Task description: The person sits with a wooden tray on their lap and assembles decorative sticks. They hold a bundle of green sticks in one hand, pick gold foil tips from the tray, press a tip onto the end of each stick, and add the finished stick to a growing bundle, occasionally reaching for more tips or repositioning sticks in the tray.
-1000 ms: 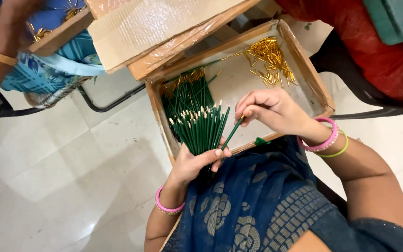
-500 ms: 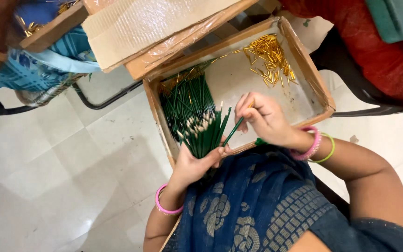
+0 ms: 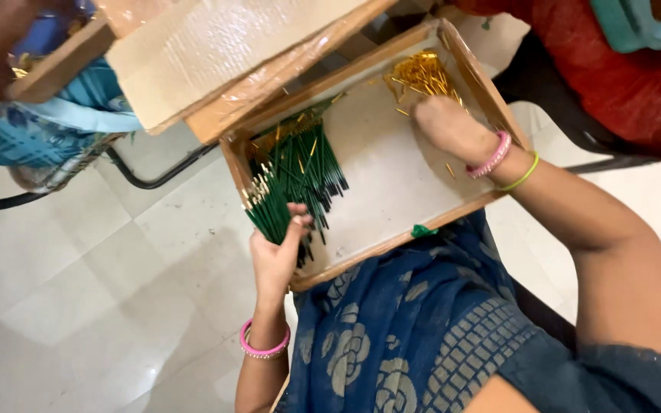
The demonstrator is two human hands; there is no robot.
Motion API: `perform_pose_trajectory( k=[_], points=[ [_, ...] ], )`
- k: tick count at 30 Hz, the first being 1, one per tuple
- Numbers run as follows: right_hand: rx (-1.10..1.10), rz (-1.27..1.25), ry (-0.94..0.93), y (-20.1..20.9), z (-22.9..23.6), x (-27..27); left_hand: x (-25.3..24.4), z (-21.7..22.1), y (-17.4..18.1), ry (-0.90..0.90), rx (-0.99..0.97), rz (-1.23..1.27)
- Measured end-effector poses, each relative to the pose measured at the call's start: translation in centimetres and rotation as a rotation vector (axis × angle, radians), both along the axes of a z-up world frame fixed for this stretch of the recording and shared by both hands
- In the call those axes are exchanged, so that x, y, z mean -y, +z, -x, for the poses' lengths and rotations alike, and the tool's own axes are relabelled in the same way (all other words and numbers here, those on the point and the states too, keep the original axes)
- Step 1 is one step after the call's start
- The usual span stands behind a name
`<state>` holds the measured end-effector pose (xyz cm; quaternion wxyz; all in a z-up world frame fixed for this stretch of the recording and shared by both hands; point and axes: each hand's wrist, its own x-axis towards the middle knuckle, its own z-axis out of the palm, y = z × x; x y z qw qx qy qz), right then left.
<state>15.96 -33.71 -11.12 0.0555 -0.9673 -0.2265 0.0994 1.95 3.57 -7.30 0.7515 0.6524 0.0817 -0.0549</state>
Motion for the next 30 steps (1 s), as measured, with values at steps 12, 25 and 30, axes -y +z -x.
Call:
perform_pose_trajectory(
  k=[12, 25, 30],
  points=[
    [-0.223, -0.686, -0.26, 3.2, 2.2, -2.2, 3.8, 0.1, -2.0, -0.134, 0.019, 0.202],
    [-0.661, -1.371, -0.527, 3.8, 6.2, -3.0, 3.7, 0.2, 4.7, -0.538, 0.02, 0.389],
    [-0.602, -1.6, -0.414, 4.2, 6.2, -2.8, 3.8, 0.2, 5.0, -0.547, 0.017, 0.431]
  ],
)
